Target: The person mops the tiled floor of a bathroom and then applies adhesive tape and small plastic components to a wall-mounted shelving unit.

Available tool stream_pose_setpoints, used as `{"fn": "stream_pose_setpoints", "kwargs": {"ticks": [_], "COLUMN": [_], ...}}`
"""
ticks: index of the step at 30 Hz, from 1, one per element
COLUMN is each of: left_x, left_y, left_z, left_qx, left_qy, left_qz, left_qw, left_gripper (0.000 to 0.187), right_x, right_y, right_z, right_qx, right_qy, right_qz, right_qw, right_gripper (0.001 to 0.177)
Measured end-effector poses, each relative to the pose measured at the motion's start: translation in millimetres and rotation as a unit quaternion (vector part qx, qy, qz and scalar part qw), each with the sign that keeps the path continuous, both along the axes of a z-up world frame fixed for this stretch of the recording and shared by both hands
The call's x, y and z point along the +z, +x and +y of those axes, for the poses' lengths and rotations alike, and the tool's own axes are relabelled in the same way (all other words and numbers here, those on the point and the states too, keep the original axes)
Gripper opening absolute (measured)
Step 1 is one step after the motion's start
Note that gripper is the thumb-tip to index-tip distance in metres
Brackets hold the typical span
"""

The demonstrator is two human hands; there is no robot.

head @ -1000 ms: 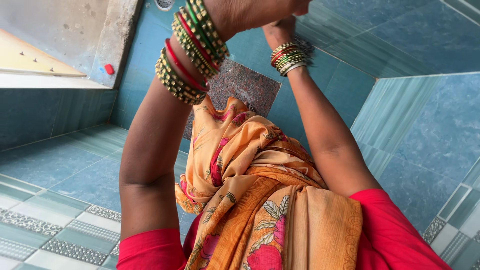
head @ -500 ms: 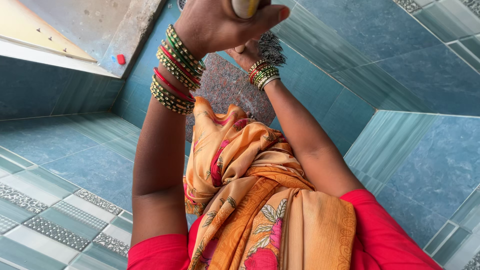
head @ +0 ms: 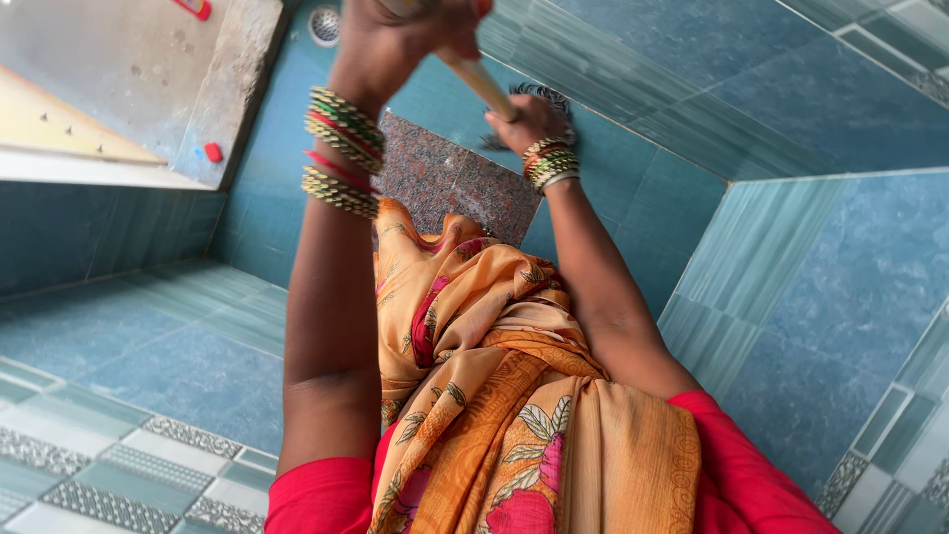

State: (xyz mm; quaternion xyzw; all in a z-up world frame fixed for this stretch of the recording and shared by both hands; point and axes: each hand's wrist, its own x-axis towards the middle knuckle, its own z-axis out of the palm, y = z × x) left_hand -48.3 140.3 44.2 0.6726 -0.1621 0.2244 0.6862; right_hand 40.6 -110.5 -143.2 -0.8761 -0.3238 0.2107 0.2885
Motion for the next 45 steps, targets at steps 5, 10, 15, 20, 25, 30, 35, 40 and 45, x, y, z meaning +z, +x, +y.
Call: {"fn": "stream_pose_setpoints", "kwargs": {"ticks": [5,10,15,20,25,30,35,40,45], "left_x": [-8,-17,-17,-20,-6,30,69,96,94], "left_y": [56,77,77,56,36,26,2,-27,-50], "left_z": [-88,-168,-210,-200,-164,-111,-50,6,51], "left_qx": [-0.106,-0.186,-0.189,-0.139,-0.115,-0.105,-0.068,-0.013,0.049], "left_qy": [-0.082,-0.003,0.038,0.053,0.049,0.035,0.075,0.157,0.214], "left_qz": [0.170,0.118,0.162,0.198,0.198,0.202,0.143,0.090,0.045], "left_qw": [0.976,0.975,0.968,0.969,0.972,0.973,0.985,0.983,0.974], "left_gripper": [0.023,0.025,0.031,0.036,0.035,0.032,0.031,0.035,0.023], "right_x": [-7,-11,2,-18,-35,-60,-105,-123,-110], "right_y": [15,6,-5,-12,-11,-11,-5,-16,-43], "right_z": [-99,-190,-224,-217,-178,-127,-56,39,114], "right_qx": [-0.182,-0.285,-0.356,-0.324,-0.320,-0.282,-0.248,-0.172,-0.068], "right_qy": [-0.135,-0.031,-0.064,-0.086,-0.158,-0.102,0.085,0.316,0.206], "right_qz": [-0.016,-0.038,0.049,0.024,-0.002,-0.047,0.083,0.328,0.250], "right_qw": [0.974,0.957,0.931,0.942,0.934,0.953,0.961,0.874,0.944], "right_gripper": [0.024,0.029,0.029,0.023,0.031,0.039,0.043,0.048,0.047]}}
